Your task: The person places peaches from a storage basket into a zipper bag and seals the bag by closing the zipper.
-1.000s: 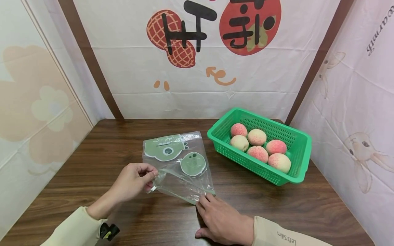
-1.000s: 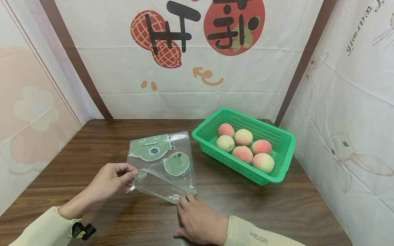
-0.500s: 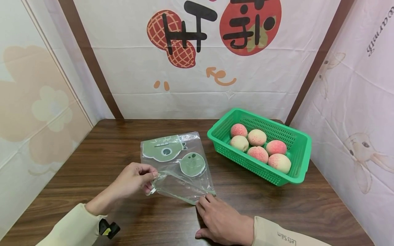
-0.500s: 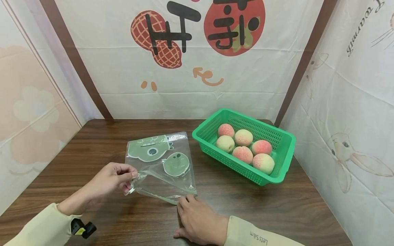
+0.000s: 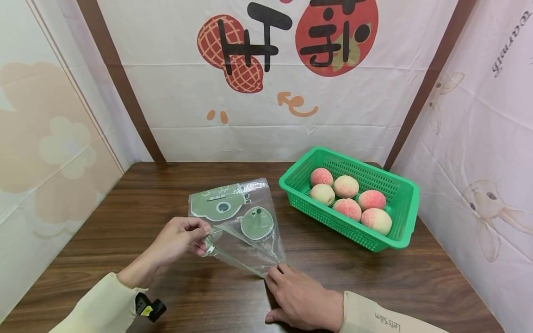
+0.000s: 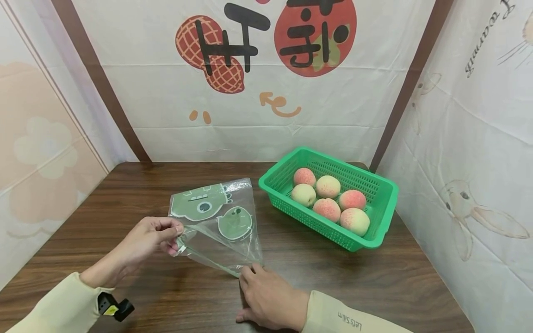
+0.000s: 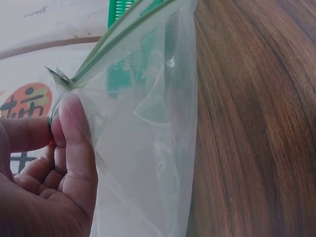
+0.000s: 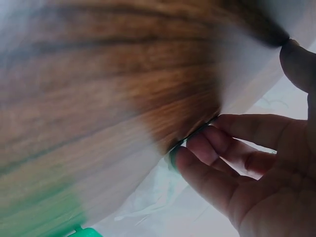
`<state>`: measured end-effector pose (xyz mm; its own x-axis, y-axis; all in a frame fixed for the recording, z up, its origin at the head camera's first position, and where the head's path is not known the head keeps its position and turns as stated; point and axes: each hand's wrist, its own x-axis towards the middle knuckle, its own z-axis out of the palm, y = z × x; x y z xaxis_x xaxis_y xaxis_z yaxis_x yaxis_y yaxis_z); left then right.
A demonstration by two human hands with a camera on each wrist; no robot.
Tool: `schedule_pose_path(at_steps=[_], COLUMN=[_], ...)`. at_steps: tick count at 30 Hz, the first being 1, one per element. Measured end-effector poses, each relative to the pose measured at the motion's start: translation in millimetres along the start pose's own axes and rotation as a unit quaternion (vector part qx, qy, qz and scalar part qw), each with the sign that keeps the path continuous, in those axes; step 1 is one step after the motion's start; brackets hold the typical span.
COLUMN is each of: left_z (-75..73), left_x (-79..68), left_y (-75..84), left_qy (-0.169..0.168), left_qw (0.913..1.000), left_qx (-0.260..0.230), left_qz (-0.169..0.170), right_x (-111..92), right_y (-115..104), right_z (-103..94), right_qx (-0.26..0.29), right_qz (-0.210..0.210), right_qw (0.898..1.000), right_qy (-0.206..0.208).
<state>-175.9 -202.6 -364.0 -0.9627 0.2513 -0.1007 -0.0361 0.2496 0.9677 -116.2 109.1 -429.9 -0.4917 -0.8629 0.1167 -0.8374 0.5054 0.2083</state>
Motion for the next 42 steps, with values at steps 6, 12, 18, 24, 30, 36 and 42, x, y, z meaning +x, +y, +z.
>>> schedule_pose_path(at_steps=[6,12,18,24,30,36,42], left_z=[0.2,4.0,7.6,9.3,10.5,11.0,12.7], left_x=[-0.4,-2.8,-2.0,0.3,1.4,2.2,2.4], left_y=[-0.4,1.7,6.0,4.8,3.7,1.4,-2.5], left_qy=[-0.002,-0.012,-0.011,-0.017,-0.021,-0.02,-0.017], left_qw=[1.0,0.9937,0.9761,0.9607,0.9571,0.9521,0.9477], left_qx=[0.008,0.105,0.207,0.265,0.275,0.286,0.294], left_qz=[-0.003,0.037,0.064,0.082,0.088,0.106,0.123], right_x=[0,-1,-3,-3,-5,-10,-16], right_y=[2,8,13,19,28,41,54], right_z=[-2.5,-3.9,-2.8,-6.7,-20.6,-32.6,-44.0], right_qx=[0.03,0.051,0.073,0.091,0.116,0.122,0.127], right_qz=[0.003,0.006,0.013,0.013,0.022,0.037,0.067], right_qw=[0.999,0.999,0.997,0.995,0.988,0.979,0.971], right_qy=[-0.015,-0.019,0.001,0.049,0.096,0.161,0.189])
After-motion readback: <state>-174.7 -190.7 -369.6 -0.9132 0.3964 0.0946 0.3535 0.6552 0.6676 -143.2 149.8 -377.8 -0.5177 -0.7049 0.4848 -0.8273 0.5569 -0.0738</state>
